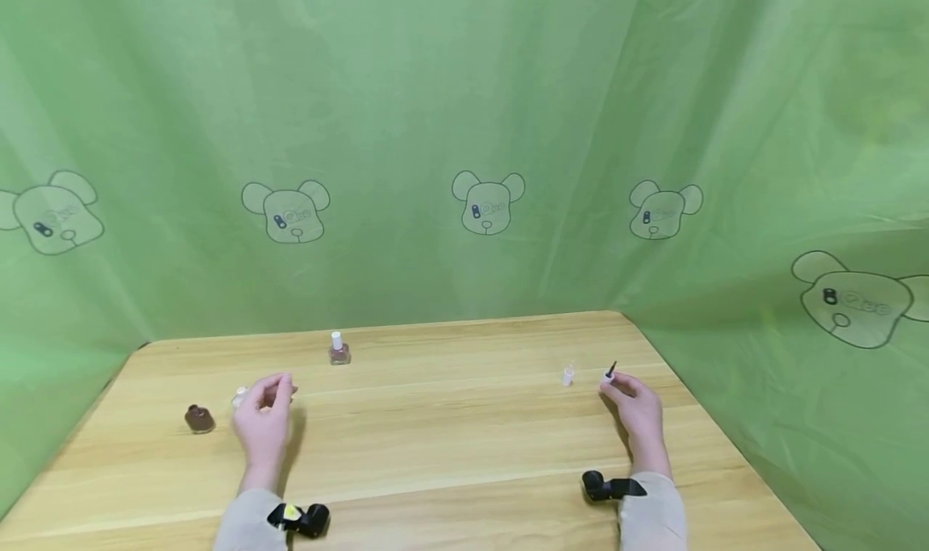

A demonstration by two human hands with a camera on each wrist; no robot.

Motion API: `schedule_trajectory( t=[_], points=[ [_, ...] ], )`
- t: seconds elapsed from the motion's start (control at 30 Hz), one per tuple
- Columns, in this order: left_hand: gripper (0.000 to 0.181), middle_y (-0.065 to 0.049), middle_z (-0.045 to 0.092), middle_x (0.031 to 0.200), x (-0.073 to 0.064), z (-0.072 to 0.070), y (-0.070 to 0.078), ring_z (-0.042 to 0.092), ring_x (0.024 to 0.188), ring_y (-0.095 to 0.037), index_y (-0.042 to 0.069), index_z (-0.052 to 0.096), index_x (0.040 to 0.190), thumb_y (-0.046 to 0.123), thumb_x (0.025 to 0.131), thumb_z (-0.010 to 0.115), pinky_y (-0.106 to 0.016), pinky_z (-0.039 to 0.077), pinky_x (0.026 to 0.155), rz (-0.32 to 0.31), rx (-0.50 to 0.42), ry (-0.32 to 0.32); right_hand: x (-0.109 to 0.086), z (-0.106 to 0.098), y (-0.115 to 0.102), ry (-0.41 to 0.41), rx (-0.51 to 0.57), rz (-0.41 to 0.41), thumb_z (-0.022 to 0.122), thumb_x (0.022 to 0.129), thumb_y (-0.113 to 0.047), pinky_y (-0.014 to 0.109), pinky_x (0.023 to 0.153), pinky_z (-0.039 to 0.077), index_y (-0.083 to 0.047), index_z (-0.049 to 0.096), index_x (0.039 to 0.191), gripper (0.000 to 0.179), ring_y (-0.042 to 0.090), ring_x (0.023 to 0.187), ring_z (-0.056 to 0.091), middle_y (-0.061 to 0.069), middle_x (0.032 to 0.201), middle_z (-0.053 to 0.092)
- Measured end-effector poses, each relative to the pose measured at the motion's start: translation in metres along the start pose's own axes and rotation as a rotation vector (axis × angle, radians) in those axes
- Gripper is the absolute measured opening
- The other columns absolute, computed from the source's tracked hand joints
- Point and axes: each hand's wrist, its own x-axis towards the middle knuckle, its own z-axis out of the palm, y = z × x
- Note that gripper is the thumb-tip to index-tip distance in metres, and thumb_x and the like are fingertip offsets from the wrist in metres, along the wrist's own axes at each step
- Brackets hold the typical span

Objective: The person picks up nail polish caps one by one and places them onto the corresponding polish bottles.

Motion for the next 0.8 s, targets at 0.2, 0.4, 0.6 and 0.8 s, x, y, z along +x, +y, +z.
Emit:
schedule_trajectory(
  t=[0.2, 0.4, 0.6, 0.8],
  points=[
    [0.019, 0.036, 0.054, 0.07, 0.002, -0.009, 0.003, 0.049, 0.066, 0.005, -0.002, 0.071, 0.09, 0.016, 0.091, 0.068, -0.008, 0.041, 0.063, 0.096, 0.014, 0.223, -0.001, -0.001, 0.0, -0.001, -0.017, 0.002, 0.066, 0.092, -0.017, 0.05, 0.113, 0.032, 0.004, 0.055, 0.13, 0.045, 0.039, 0.126, 0.049, 0.027, 0.134, 0.056],
    [0.022, 0.033, 0.055, 0.071, 0.012, -0.026, 0.0, 0.048, 0.067, 0.004, -0.003, 0.072, 0.096, 0.018, 0.089, 0.07, -0.013, 0.039, 0.064, 0.033, -0.032, 0.409, -0.001, -0.001, -0.002, 0.0, -0.009, 0.004, 0.066, 0.092, -0.017, 0.05, 0.113, 0.032, 0.004, 0.055, 0.13, 0.045, 0.038, 0.126, 0.05, 0.026, 0.134, 0.056],
    [0.022, 0.029, 0.056, 0.073, 0.024, -0.047, -0.004, 0.049, 0.069, 0.005, -0.003, 0.072, 0.099, 0.017, 0.09, 0.069, -0.014, 0.039, 0.068, -0.027, -0.052, 0.507, 0.001, 0.0, -0.001, 0.023, -0.022, 0.007, 0.068, 0.091, -0.019, 0.037, 0.105, 0.04, 0.003, 0.057, 0.129, 0.045, 0.025, 0.113, 0.055, 0.022, 0.128, 0.063],
    [0.021, 0.028, 0.057, 0.077, 0.034, -0.065, -0.008, 0.051, 0.079, 0.007, 0.006, 0.072, 0.105, 0.021, 0.09, 0.069, -0.017, 0.035, 0.076, -0.104, -0.063, 0.518, 0.001, -0.001, -0.001, 0.041, -0.007, 0.025, 0.068, 0.09, -0.019, 0.031, 0.099, 0.04, 0.002, 0.057, 0.129, 0.045, 0.023, 0.111, 0.053, 0.022, 0.129, 0.061]
  ],
)
